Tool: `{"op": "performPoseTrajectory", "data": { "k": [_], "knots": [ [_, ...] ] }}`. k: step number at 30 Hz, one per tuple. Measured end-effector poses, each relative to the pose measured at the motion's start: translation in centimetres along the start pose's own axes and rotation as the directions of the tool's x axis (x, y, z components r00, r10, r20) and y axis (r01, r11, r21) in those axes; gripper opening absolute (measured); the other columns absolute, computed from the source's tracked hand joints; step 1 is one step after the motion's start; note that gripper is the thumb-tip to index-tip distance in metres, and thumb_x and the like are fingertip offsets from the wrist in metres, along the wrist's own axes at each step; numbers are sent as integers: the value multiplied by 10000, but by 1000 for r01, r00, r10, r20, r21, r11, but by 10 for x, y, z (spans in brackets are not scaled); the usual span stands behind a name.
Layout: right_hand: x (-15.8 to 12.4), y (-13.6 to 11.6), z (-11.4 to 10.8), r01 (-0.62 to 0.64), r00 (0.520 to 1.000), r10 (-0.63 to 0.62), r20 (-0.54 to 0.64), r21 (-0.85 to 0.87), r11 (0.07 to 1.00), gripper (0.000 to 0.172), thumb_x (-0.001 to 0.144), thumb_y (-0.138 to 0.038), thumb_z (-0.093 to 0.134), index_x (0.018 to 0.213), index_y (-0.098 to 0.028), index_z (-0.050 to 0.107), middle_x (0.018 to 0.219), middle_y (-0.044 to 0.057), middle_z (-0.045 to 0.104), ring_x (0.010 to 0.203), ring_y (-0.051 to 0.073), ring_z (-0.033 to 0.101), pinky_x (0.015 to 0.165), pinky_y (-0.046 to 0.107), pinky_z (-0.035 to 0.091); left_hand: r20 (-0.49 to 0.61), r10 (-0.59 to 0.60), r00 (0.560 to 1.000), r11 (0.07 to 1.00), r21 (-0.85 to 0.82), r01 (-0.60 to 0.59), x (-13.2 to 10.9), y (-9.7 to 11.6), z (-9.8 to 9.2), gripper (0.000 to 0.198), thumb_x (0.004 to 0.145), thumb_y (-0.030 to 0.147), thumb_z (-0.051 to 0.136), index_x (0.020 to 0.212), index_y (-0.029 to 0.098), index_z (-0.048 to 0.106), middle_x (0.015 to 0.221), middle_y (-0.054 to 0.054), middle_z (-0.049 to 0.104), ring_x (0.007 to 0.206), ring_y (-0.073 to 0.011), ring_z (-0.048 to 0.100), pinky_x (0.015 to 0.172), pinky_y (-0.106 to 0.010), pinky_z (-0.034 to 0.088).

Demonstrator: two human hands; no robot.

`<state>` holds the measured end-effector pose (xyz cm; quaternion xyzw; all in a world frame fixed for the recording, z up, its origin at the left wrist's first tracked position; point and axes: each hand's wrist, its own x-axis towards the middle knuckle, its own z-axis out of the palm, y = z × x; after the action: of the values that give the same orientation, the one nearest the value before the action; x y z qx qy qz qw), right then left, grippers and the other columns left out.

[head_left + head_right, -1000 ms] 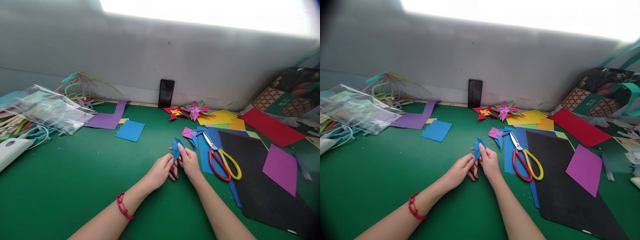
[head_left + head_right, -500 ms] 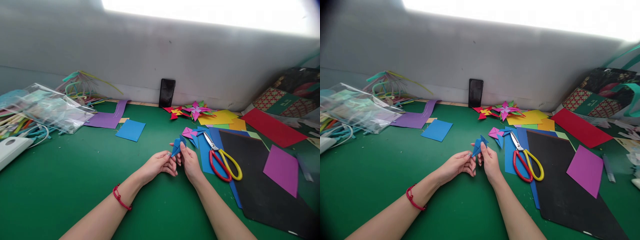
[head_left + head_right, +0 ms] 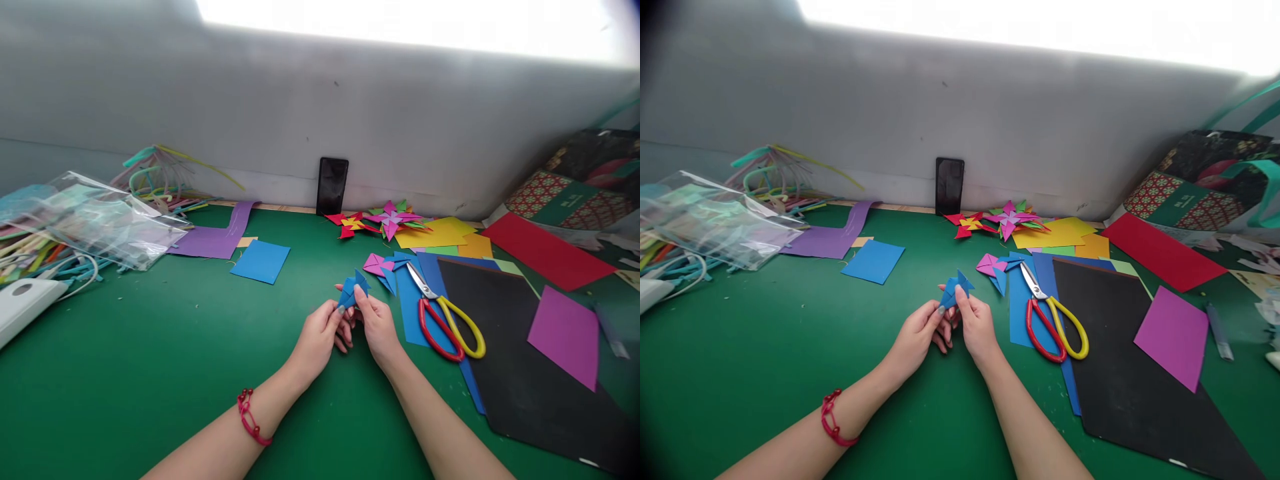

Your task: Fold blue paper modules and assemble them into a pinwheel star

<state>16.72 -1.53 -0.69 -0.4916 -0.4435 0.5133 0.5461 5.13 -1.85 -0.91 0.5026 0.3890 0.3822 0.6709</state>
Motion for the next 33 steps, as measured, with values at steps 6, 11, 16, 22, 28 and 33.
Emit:
{"op": "performPoseTrajectory", "data": {
  "k": [6,11,16,22,28,33],
  "knots": [
    [-1,-2,0,-24,1000,23,-18,-51,998,443,825,-498,411,874,-127,648,509,-10,456,462,116,422,456,234,362,-31,36,999,997,68,-34,-2,0,2,312,836,447,366,759,162,467,527,24,513,446,-98,522,412,-192,424],
    [-2,-5,2,-8,1000,7,-20,-58,998,445,837,-474,405,969,-129,655,516,-8,469,485,119,421,483,233,354,-30,27,999,997,72,-25,-3,2,2,300,843,424,364,739,160,463,513,20,522,441,-101,524,415,-195,417],
    [-2,-4,2,-13,999,12,-36,-33,999,441,831,-475,416,946,-134,670,501,-10,480,466,114,420,469,230,354,-30,-2,1000,999,38,3,-2,5,2,301,829,430,389,721,159,464,505,18,529,438,-103,523,420,-196,408],
    [-2,-1,0,-52,997,49,-59,-45,998,481,803,-522,419,902,-132,682,487,-2,496,426,118,424,414,233,347,-4,34,999,995,93,-33,-4,6,2,278,815,437,419,782,166,476,624,-4,565,549,-122,561,448,-201,416],
    [-2,-2,1,-5,998,0,-56,-80,997,416,818,-470,434,829,-145,693,478,-17,445,463,111,417,464,231,350,-58,138,989,945,308,-114,-8,6,2,284,860,405,349,778,176,497,587,14,519,526,-111,504,510,-221,399],
    [-2,-1,1,19,1000,-20,-10,-29,999,402,830,-435,435,617,-155,629,490,-15,435,478,111,412,489,238,350,-55,136,989,941,319,-112,-8,4,1,308,879,399,300,751,183,478,540,24,495,490,-112,484,491,-221,367]
  ]
}}
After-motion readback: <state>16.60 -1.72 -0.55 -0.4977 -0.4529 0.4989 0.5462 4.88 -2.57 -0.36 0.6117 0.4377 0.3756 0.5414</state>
